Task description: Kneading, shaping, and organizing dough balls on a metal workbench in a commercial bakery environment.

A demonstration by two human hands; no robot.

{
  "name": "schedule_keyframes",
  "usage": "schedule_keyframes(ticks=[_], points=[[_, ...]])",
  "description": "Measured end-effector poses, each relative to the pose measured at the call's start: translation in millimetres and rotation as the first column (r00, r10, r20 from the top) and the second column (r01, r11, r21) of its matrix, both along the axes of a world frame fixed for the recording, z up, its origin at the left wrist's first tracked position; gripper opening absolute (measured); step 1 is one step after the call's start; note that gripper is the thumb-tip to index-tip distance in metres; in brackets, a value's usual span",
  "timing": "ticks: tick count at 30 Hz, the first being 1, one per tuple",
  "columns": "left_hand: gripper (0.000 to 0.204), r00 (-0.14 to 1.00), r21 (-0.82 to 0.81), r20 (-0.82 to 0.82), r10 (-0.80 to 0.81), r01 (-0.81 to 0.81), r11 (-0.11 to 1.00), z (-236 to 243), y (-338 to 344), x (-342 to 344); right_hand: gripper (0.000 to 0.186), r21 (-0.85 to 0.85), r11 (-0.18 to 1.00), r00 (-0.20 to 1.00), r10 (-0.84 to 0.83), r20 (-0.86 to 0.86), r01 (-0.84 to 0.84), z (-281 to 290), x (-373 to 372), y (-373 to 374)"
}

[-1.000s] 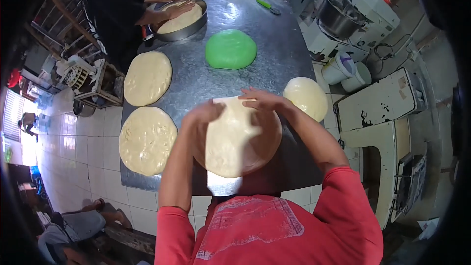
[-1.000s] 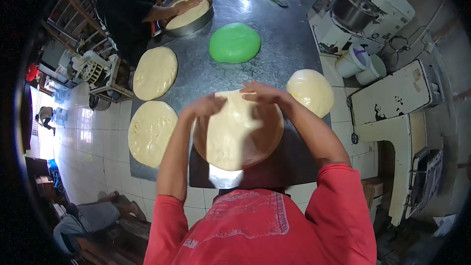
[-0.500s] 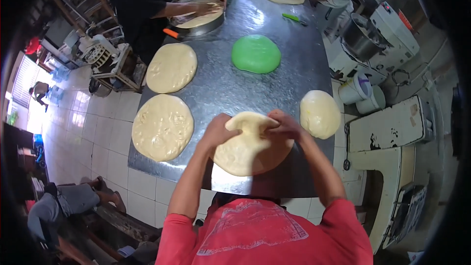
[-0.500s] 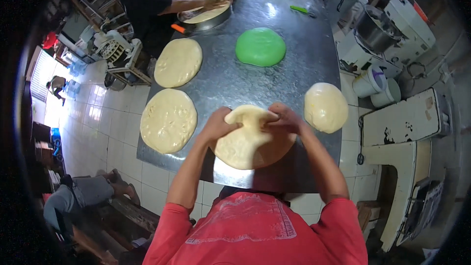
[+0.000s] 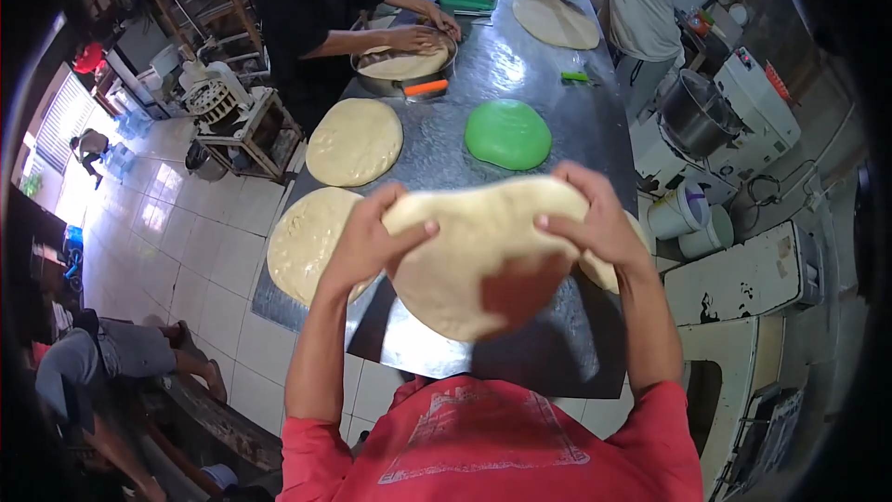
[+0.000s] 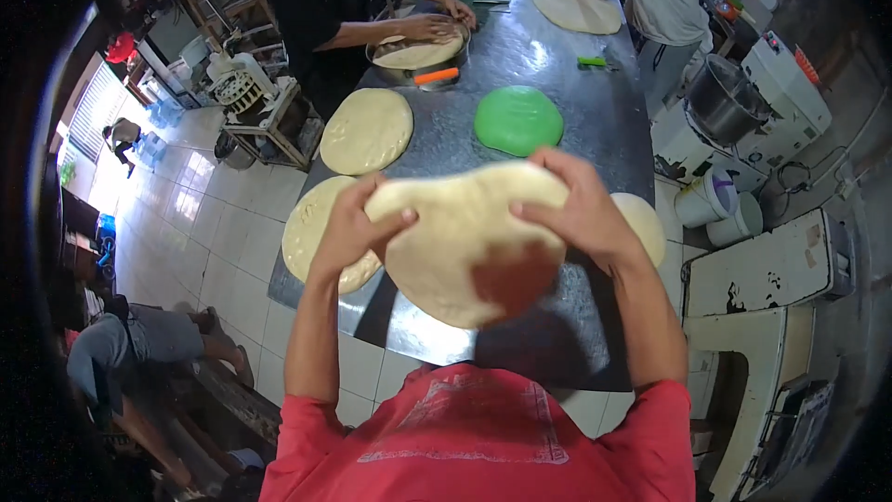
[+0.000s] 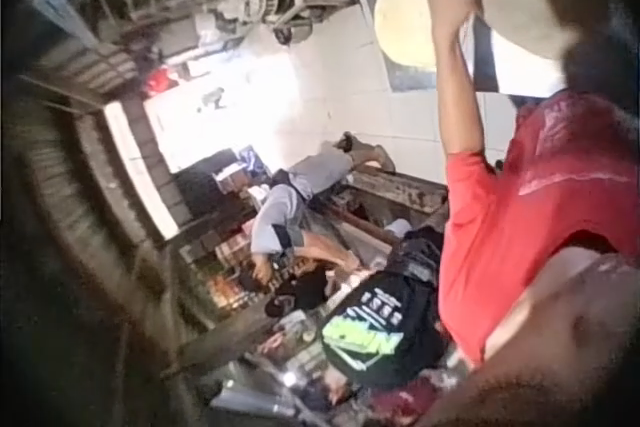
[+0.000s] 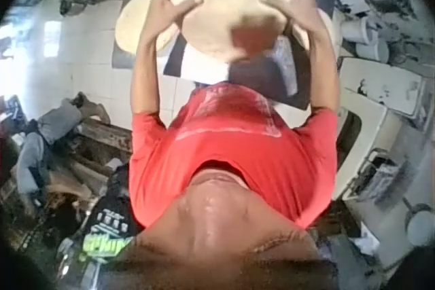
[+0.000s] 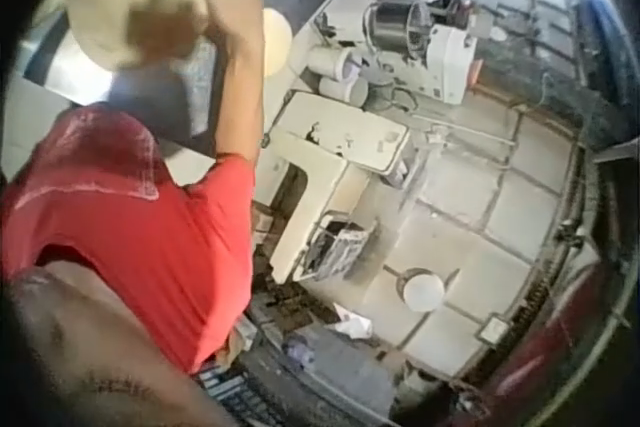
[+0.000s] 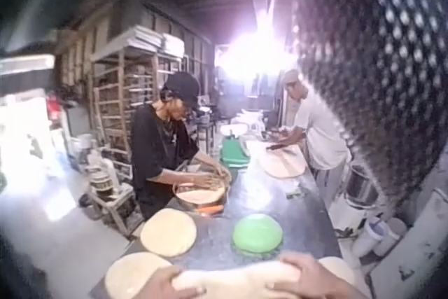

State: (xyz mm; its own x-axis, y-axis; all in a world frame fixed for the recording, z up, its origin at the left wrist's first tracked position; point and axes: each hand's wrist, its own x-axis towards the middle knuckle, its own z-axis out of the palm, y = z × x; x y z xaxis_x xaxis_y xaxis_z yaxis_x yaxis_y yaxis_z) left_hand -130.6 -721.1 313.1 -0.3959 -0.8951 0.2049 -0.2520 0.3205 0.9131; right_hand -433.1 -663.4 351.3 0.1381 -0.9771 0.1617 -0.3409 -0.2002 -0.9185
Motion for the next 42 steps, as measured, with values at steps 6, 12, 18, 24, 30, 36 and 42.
schedule_keyframes(ticks=[6, 12, 18, 24, 30, 36, 42], points=[[0.026, 0.998, -0.087, -0.058, -0.004, -0.001, 0.996, 38, -37, 10, 0.032, -0.113, 0.992, 0.967, -0.022, 0.254, 0.053, 24, -11, -41], [0.026, 0.959, -0.037, 0.230, -0.164, 0.177, 0.983, -69, -43, 38, 0.027, -0.379, 0.894, 0.966, 0.259, 0.003, -0.239, -125, -10, -31], [0.028, 0.965, 0.130, 0.229, 0.130, -0.162, 0.978, -131, -28, 25, 0.021, -0.245, 0.969, 0.962, -0.107, -0.253, 0.043, -199, 17, -43], [0.032, 0.916, -0.269, 0.281, 0.287, -0.212, 0.940, -180, -24, -32, 0.065, -0.442, 0.887, 0.716, -0.220, -0.662, -0.136, -251, 75, -134], [0.031, 0.911, -0.249, 0.210, 0.356, -0.302, 0.920, -176, 47, -23, 0.067, 0.435, 0.837, 0.718, 0.523, -0.460, -0.331, -270, -19, -238], [0.025, 0.810, -0.086, 0.209, 0.548, -0.543, 0.836, -180, 126, 50, 0.063, 0.043, 0.999, 0.706, 0.042, -0.707, -0.017, -240, 87, -194], [0.024, 0.664, -0.053, 0.205, 0.719, -0.726, 0.686, -207, 193, 83, 0.052, 0.263, 0.965, 0.572, 0.212, -0.793, 0.008, -183, 121, -238]])
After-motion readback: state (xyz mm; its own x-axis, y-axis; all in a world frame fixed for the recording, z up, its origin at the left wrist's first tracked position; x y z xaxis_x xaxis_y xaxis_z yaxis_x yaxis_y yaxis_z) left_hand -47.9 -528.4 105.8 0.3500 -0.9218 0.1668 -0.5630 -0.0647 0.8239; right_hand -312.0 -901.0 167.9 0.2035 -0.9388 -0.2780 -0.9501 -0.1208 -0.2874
